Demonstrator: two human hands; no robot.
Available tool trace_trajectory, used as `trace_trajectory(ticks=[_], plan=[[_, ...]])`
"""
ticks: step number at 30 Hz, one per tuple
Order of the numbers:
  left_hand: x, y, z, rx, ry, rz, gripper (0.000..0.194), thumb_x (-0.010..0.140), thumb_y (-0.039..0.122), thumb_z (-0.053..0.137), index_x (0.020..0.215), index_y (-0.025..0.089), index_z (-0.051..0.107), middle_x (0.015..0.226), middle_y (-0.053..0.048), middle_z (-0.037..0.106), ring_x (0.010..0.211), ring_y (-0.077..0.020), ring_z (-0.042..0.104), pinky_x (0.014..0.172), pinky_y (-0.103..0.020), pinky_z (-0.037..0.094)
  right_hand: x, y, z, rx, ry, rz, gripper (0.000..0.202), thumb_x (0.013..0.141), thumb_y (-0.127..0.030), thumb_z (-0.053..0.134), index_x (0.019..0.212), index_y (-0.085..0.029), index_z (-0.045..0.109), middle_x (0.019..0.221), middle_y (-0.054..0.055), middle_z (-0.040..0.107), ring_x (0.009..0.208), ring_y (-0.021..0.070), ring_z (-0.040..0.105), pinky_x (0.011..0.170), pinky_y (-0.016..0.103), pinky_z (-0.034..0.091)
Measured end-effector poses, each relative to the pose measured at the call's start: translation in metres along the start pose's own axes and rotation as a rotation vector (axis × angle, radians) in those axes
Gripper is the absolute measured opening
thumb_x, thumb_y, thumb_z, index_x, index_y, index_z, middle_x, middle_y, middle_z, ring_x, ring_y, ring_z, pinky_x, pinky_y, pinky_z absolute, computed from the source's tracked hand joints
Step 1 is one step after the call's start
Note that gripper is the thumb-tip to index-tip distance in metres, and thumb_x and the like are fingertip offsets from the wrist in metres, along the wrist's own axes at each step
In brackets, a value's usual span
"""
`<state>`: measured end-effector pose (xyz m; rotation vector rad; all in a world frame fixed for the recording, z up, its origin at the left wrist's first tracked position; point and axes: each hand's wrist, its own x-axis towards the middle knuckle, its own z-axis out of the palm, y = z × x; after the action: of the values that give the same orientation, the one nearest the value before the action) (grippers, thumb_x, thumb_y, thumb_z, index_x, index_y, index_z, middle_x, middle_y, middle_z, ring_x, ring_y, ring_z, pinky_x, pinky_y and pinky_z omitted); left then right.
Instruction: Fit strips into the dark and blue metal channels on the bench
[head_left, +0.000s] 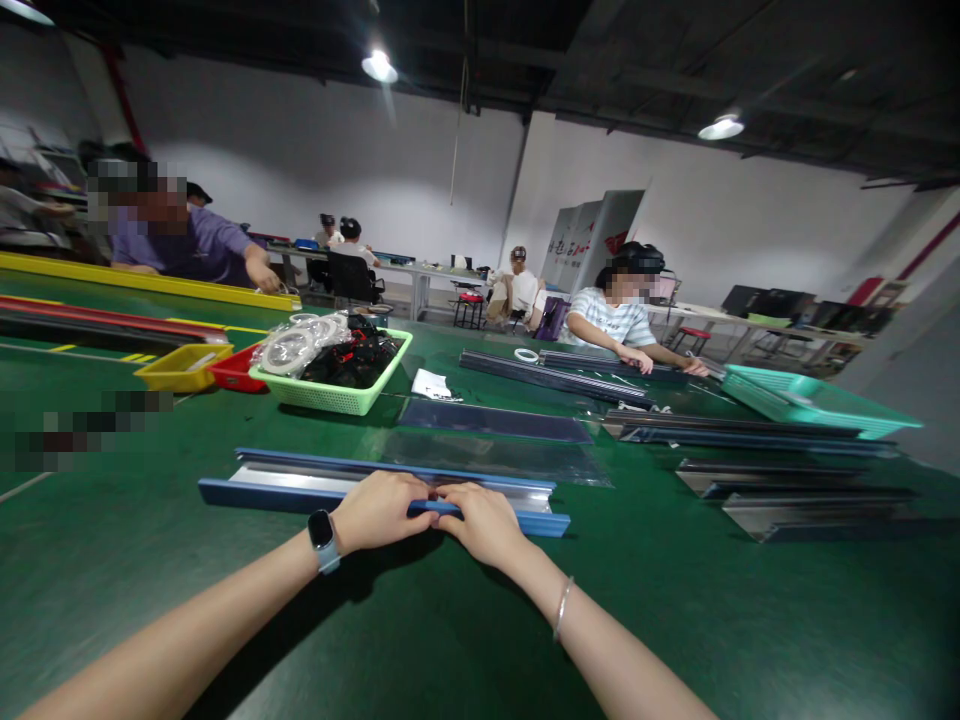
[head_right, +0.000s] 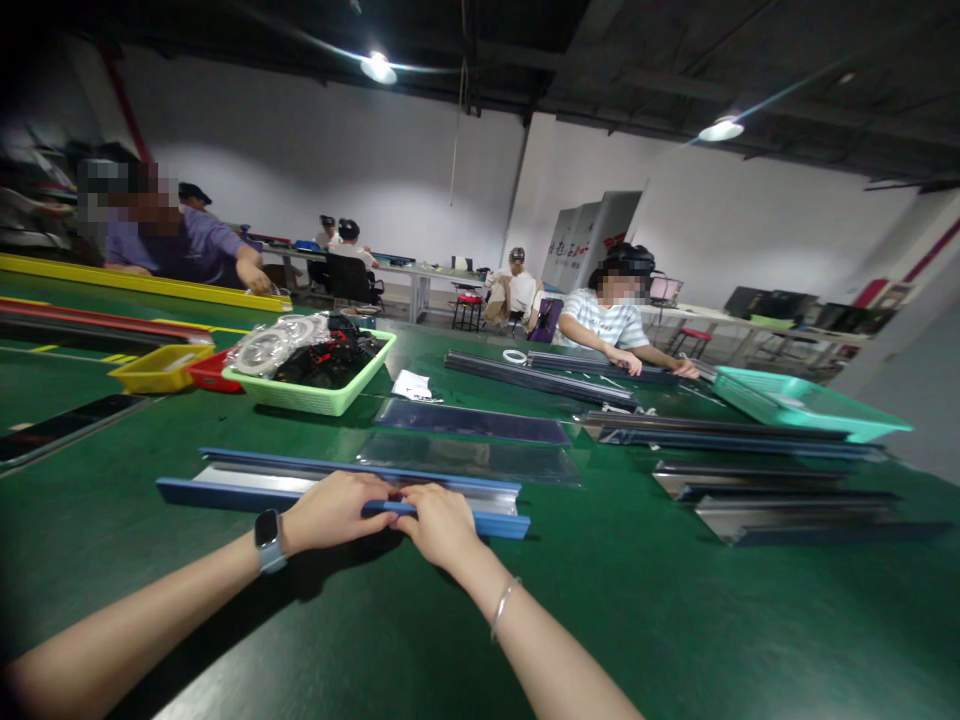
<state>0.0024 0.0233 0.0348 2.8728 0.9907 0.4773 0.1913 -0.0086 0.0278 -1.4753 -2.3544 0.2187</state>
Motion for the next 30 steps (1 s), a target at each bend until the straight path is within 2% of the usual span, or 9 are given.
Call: trace_trajectory(ticks=[8,25,30], plan=[[0.0004,-0.0006,-0.0008,-0.038,-0.017,0.025,0.027,0.087,0.039,0.045,0.089,0.021,0.065,0.092,-0.003,0.068,0.088,-0.0181,0.062,0.079,-0.026,0.043,-0.0027,-0.0043,0.0002,-0.057,0.015,-0.056,0.027,0.084,-0.034,0.054,0.108,-0.022,0.062,0.114,0.002,0.063,0.108,0.0171,0.054,0.092,0.029,0.041],[-0.0001,-0.004,0.0002,-0.007,-0.03,0.042,0.029,0.088,0.041,0.044,0.091,0.019,0.062,0.092,-0.005,0.065,0.089,-0.019,0.061,0.08,-0.028,0.044,-0.0076,-0.003,0.0056,-0.101,0.083,-0.07,0.028,0.086,-0.036,0.051,0.105,-0.018,0.058,0.103,0.006,0.064,0.102,0.0187,0.054,0.087,0.03,0.042],[-0.0005,-0.0049,0.0008,-0.002,-0.037,0.05,0.029,0.089,0.04,0.044,0.095,0.018,0.061,0.095,-0.006,0.065,0.091,-0.0195,0.06,0.08,-0.029,0.043,-0.0056,-0.0026,0.0052,-0.12,0.057,-0.06,0.028,0.085,-0.037,0.052,0.105,-0.018,0.058,0.102,0.007,0.064,0.101,0.0188,0.055,0.086,0.03,0.042]])
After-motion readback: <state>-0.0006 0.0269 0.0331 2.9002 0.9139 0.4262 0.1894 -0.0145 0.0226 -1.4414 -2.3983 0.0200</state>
